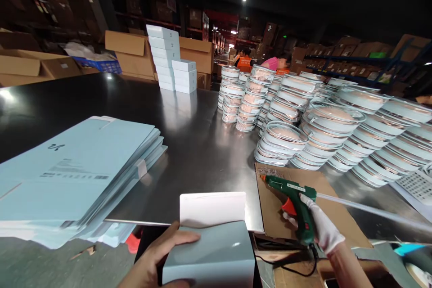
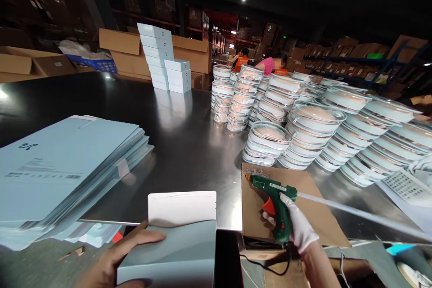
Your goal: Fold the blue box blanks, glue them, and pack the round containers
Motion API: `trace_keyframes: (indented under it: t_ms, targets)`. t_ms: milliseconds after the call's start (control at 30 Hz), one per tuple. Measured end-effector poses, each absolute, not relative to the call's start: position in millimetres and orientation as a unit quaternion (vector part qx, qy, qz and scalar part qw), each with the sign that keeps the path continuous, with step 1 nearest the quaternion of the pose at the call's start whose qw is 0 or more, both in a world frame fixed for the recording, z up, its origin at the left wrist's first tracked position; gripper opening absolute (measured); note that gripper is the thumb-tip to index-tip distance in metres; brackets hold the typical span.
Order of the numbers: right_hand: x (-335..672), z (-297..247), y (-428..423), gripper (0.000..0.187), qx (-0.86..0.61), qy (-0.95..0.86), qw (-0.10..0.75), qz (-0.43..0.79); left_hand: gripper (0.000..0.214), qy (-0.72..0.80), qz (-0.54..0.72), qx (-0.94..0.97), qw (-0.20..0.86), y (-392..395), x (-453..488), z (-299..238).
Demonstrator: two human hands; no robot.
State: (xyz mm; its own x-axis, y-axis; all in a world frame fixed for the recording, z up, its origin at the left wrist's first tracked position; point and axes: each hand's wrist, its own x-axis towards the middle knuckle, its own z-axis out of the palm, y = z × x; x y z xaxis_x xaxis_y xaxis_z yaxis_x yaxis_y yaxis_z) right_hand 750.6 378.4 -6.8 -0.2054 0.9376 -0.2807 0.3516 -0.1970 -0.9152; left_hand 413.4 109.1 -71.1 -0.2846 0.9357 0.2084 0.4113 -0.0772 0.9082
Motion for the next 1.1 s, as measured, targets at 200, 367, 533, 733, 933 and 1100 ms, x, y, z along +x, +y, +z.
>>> trace_keyframes:
  t_ms: [200, 367, 533, 733, 933, 1100]
  targets:
    - [746, 13, 343, 0.055, -0.577, -0.626, 0.307, 0.426, 0.058, 0.649, 0.453, 0.57, 0.221, 116, 420, -69]
    - [688, -17, 280, 0.126, -0.249, -0.722, 0.193, 0.617, 0.042, 0.658, 0.499, 0.509, 0.242, 119, 433, -79]
    - [674, -39, 268, 0.093, -0.189, -0.8, 0.222, 0.525, 0.038, 0.487, 0.707, 0.398, 0.324, 126, 449, -86]
    - [660, -21, 278, 0.078, -0.028, -0.887, 0.263, 0.38, 0.028, 0.447, 0.583, 0.576, 0.358, 129, 423, -63]
    - [663, -17, 284, 0.083, -0.012, -0.884, 0.229, 0.406, 0.02, 0.451, 0.507, 0.625, 0.386, 128, 409, -51]
    - [666, -22, 288, 0.076, -0.025, -0.875, 0.233, 0.422, 0.025, 0.456, 0.483, 0.619, 0.42, 130, 412, -49]
